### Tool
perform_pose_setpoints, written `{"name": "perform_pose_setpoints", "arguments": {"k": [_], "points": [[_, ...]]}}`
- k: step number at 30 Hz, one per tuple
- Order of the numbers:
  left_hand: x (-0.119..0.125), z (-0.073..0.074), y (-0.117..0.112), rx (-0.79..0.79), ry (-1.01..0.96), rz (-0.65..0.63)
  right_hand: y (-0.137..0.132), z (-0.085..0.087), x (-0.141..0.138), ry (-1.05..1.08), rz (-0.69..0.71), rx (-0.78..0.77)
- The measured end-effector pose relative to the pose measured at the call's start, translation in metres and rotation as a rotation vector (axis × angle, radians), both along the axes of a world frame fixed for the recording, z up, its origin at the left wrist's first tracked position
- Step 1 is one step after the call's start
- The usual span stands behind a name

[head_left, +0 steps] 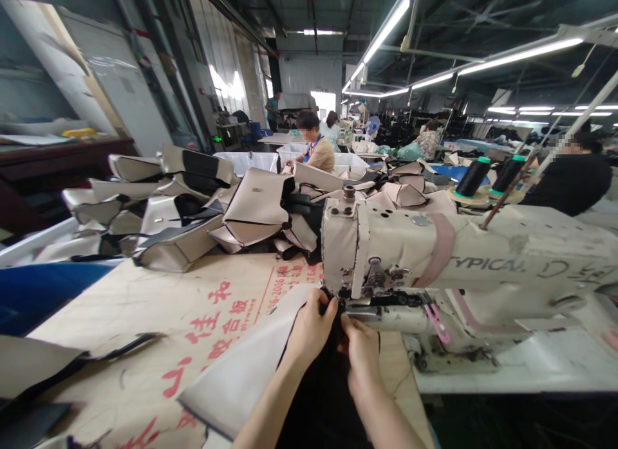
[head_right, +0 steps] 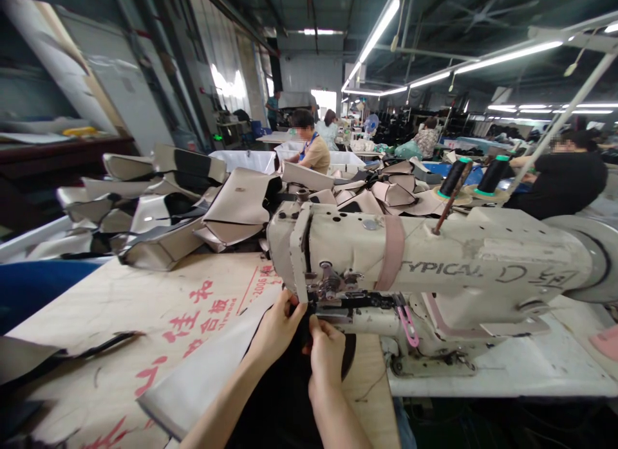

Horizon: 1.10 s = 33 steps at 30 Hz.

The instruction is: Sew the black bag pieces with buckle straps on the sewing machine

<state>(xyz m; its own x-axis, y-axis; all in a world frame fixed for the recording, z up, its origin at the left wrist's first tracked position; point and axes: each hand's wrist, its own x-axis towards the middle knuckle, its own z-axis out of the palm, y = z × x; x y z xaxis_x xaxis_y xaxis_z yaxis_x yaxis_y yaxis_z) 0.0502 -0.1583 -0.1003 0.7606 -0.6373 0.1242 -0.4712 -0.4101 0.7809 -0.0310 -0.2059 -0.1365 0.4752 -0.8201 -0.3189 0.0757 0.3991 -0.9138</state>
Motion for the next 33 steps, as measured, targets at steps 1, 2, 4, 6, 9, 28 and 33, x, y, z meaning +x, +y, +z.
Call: {"name": "perform_pose_setpoints", "arguments": {"k": [1, 2, 4, 6, 9, 28, 33], "points": [[0.0, 0.0, 0.0, 0.001, -0.004, 0.003, 0.001, 0.001, 0.001, 0.009, 0.014, -0.027], [0.0, 0.001, -0.001, 0.005, -0.01, 0.006, 0.001, 0.003, 0.0, 0.016, 0.039, -0.062], [0.001, 0.001, -0.002, 0.014, -0.026, 0.012, 0.0, 0.01, -0.009, 0.019, 0.122, -0.128], [0.002, 0.001, -0.002, 0.023, -0.044, 0.017, -0.012, 0.02, -0.037, 0.06, 0.19, -0.266], [0.002, 0.001, -0.001, 0.035, -0.067, 0.018, -0.057, 0.034, -0.116, 0.315, -0.066, -0.885], [-0.005, 0.0, 0.001, 0.06, -0.097, 0.033, -0.164, -0.008, -0.274, 0.853, -0.506, -1.741], [-0.004, 0.0, -0.001, 0.075, -0.111, 0.056, -0.108, 0.034, -0.228, 0.658, -0.546, -1.474]]}}
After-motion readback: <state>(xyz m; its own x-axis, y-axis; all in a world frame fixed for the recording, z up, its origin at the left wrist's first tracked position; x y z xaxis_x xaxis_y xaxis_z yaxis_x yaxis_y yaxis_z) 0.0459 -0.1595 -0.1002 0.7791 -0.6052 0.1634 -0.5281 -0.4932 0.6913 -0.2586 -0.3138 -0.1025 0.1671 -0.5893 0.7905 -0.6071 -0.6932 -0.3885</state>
